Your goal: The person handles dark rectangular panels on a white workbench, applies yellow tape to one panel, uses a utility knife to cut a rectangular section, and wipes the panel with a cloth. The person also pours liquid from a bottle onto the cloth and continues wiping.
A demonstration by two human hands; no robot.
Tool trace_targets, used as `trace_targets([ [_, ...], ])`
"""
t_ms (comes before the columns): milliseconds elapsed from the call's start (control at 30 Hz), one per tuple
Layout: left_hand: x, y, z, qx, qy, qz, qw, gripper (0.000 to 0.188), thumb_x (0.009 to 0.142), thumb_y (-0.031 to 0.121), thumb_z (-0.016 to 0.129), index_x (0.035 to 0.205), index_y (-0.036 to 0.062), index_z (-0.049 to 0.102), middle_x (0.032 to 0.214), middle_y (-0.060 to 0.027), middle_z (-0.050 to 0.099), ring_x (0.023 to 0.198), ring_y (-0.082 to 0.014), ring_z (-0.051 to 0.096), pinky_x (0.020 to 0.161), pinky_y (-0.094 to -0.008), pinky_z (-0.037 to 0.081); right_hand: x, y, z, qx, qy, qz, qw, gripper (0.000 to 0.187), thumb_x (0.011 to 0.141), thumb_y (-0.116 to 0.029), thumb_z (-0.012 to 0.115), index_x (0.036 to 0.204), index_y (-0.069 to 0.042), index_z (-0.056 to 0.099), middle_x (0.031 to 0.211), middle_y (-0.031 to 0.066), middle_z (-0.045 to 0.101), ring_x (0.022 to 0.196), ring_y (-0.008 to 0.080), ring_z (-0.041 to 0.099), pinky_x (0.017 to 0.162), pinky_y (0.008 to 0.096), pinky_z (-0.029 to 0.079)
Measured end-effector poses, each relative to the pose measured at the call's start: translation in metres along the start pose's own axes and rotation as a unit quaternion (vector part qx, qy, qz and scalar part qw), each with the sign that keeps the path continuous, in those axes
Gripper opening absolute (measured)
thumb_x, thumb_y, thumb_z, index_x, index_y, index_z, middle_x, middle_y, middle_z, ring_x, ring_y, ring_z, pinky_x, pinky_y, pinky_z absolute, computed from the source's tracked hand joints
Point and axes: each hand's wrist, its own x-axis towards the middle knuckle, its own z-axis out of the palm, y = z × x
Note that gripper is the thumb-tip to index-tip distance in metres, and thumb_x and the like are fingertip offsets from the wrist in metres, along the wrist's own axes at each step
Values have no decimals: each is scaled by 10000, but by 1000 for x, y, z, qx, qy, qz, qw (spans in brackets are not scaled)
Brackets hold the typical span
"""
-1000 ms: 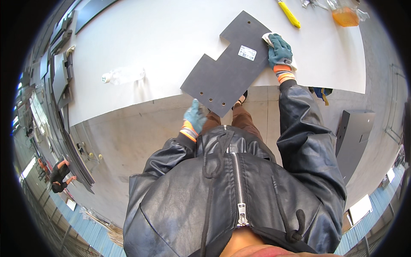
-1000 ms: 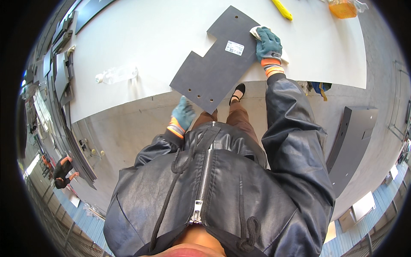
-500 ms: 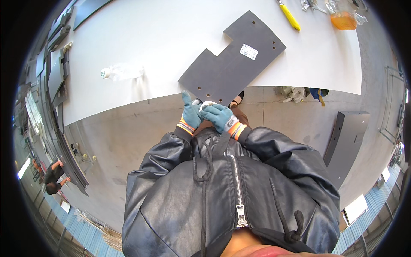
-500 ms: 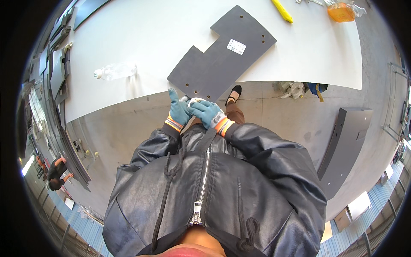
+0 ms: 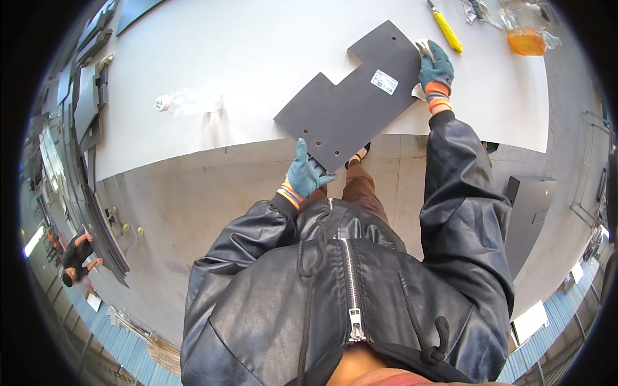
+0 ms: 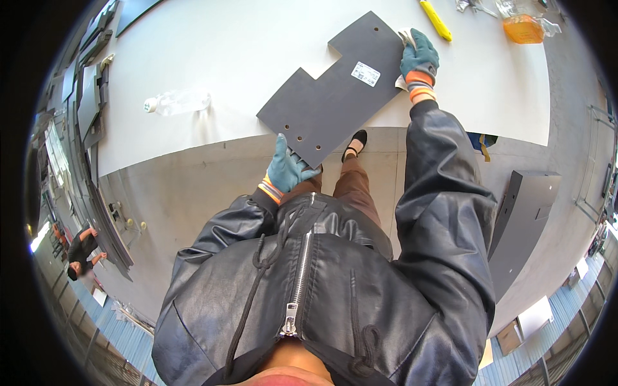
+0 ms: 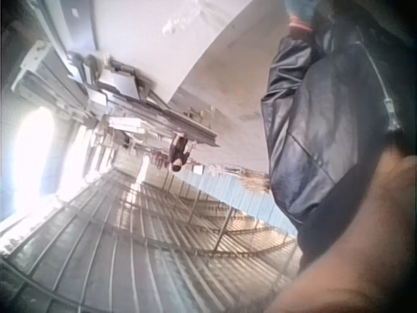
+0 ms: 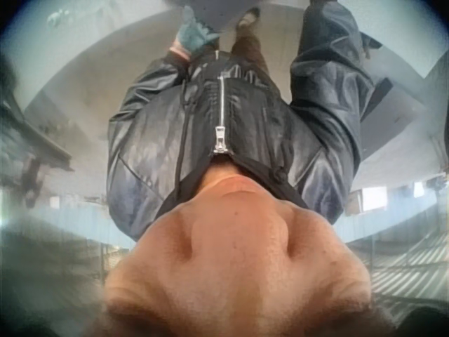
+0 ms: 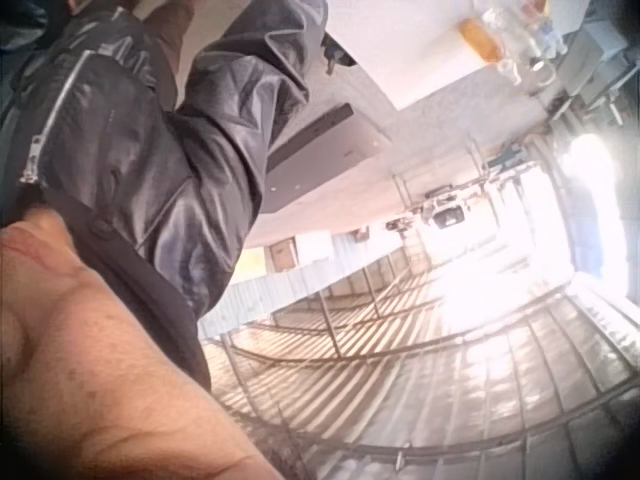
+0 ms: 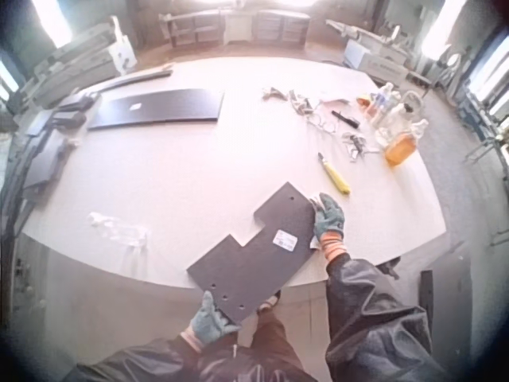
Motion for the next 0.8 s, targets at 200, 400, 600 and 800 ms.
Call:
trace_targets([
  [200,-3,-4,-10,-110,-10,10,994,1224,737,960,433,1575,83,266,1571,-154,355,1433,-393,377,1146,-611,341,-94,-106,35,52,-97,-187,976,383,846,-43,562,1217,-73,652,1199,142,682,1075,344,646,968,428,514],
  [400,-11,-16,-23,-74,51,189,978,1129,770,945,402,1500,83,416,1485,-155,467,1356,-310,450,1132,-485,379,-222,-238,15,352,-406,-112,836,269,841,-105,649,1104,-82,703,1140,119,703,1038,306,677,890,390,556],
  [600,-18,-28,-28,-276,-63,67,957,952,873,833,441,1475,96,431,1481,-142,465,1339,-349,467,1138,-571,343,-143,-185,-8,489,-339,233,770,464,872,59,587,1314,-65,654,1257,82,690,1124,173,643,965,316,541],
  [800,-2,-21,-5,-28,73,22,997,361,1046,283,562,1371,131,522,1291,-50,616,1200,-256,606,984,-520,525,29,-63,11,304,-51,68,949,361,927,-48,604,1282,-29,662,1248,116,702,1126,217,668,992,322,518],
])
